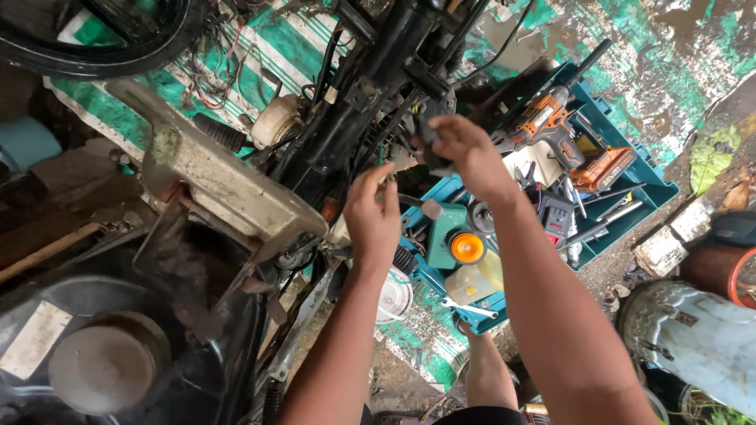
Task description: Repairing the electrical wiring and installing a horn on a motorcycle.
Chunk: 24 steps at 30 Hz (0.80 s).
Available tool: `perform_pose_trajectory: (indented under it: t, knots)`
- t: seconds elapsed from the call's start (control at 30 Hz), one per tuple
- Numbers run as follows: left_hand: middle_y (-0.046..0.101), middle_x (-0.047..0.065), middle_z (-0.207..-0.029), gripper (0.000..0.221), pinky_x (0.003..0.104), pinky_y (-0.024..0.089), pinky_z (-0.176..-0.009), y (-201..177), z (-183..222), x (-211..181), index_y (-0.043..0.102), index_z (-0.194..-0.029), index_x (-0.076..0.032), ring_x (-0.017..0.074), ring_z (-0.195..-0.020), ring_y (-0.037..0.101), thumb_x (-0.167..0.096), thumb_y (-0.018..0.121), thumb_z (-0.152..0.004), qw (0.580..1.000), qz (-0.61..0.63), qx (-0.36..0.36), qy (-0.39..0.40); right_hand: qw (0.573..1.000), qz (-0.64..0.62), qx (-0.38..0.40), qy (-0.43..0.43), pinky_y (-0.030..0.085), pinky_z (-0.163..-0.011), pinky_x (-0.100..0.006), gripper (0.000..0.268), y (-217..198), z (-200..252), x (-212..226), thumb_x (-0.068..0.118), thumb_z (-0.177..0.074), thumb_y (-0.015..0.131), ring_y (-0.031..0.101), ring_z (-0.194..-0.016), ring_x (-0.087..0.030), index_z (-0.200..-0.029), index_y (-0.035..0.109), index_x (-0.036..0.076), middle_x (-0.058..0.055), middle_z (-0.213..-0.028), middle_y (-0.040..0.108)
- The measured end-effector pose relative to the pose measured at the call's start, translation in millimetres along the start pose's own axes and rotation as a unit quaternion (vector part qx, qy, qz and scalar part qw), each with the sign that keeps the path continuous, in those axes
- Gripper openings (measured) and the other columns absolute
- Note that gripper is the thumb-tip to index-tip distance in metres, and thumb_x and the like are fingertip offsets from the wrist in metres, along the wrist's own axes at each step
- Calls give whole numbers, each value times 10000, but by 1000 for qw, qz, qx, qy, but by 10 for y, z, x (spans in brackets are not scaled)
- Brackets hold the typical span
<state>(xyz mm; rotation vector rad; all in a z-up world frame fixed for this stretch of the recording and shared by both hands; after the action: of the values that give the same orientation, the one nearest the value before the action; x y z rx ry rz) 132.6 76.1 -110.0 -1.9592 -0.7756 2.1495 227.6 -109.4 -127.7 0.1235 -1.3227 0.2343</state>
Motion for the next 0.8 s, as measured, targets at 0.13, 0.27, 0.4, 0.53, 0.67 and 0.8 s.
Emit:
perform_pose_trajectory:
  t: [0.13, 0.27, 0.4, 0.53, 0.67, 0.8]
  knots:
    - [854, 91, -1134, 250, 360, 697, -865, -121, 318, 274, 819, -1280, -115, 257, -1046, 840, -72, 761, -1041, 995, 17, 1, -93, 976, -190, -14, 101, 691, -862, -478, 389, 59, -242, -170, 63, -1026, 686, 784, -1088, -288, -1405, 689, -29, -169, -1197, 788]
    - [883, 145, -1017, 360, 374, 707, -877, -237, 605, 442, 837, -1240, -107, 271, -1005, 865, -180, 922, -898, 971, 115, -8, -209, 939, -298, -83, 148, 674, -842, -550, 345, 41, -296, -289, 96, -1020, 737, 773, -1109, -342, -1329, 756, -58, -259, -1281, 785]
    - [807, 10, -706, 252, 323, 687, -751, -259, 791, 774, 868, -1111, -246, 138, -755, 842, -446, 863, -958, 958, 62, -15, -280, 945, -264, -89, 172, 706, -745, -558, 343, 49, -424, -324, 185, -1001, 797, 768, -1163, -326, -1270, 707, -6, -169, -1458, 746]
    - [869, 127, -982, 276, 410, 698, -797, -252, 585, 593, 861, -1183, -200, 324, -954, 852, -402, 765, -1022, 978, 52, 15, -203, 949, -251, -65, 179, 552, -555, -406, 180, -96, -610, -421, 143, -1068, 765, 773, -829, -382, -1082, 733, -34, -265, -1016, 755]
    - [857, 115, -1038, 269, 426, 689, -738, -317, 343, 462, 827, -1250, -184, 317, -957, 839, -353, 721, -1069, 988, 50, -20, -145, 945, -256, -36, 200, 469, -494, -359, 186, -51, -711, -430, 103, -1077, 774, 743, -673, -390, -1055, 741, -79, -278, -881, 704]
    - [680, 132, -1311, 243, 474, 711, -898, -293, 40, 161, 699, -1371, -162, 359, -1176, 754, -248, 609, -1161, 991, 93, 3, -92, 931, -282, -66, 222, 426, -486, -402, 199, -16, -584, -488, 131, -1001, 827, 735, -727, -492, -1007, 749, -53, -321, -876, 685]
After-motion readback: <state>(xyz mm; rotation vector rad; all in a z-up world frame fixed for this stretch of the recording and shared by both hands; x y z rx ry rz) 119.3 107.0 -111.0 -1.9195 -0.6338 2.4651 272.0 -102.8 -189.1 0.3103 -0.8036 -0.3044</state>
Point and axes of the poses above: each hand's wrist, its own z-axis away from the middle knuckle, its own y-axis out of the palm, x = y × z, the point moved 10 cm from there along -z, towards the middle knuckle
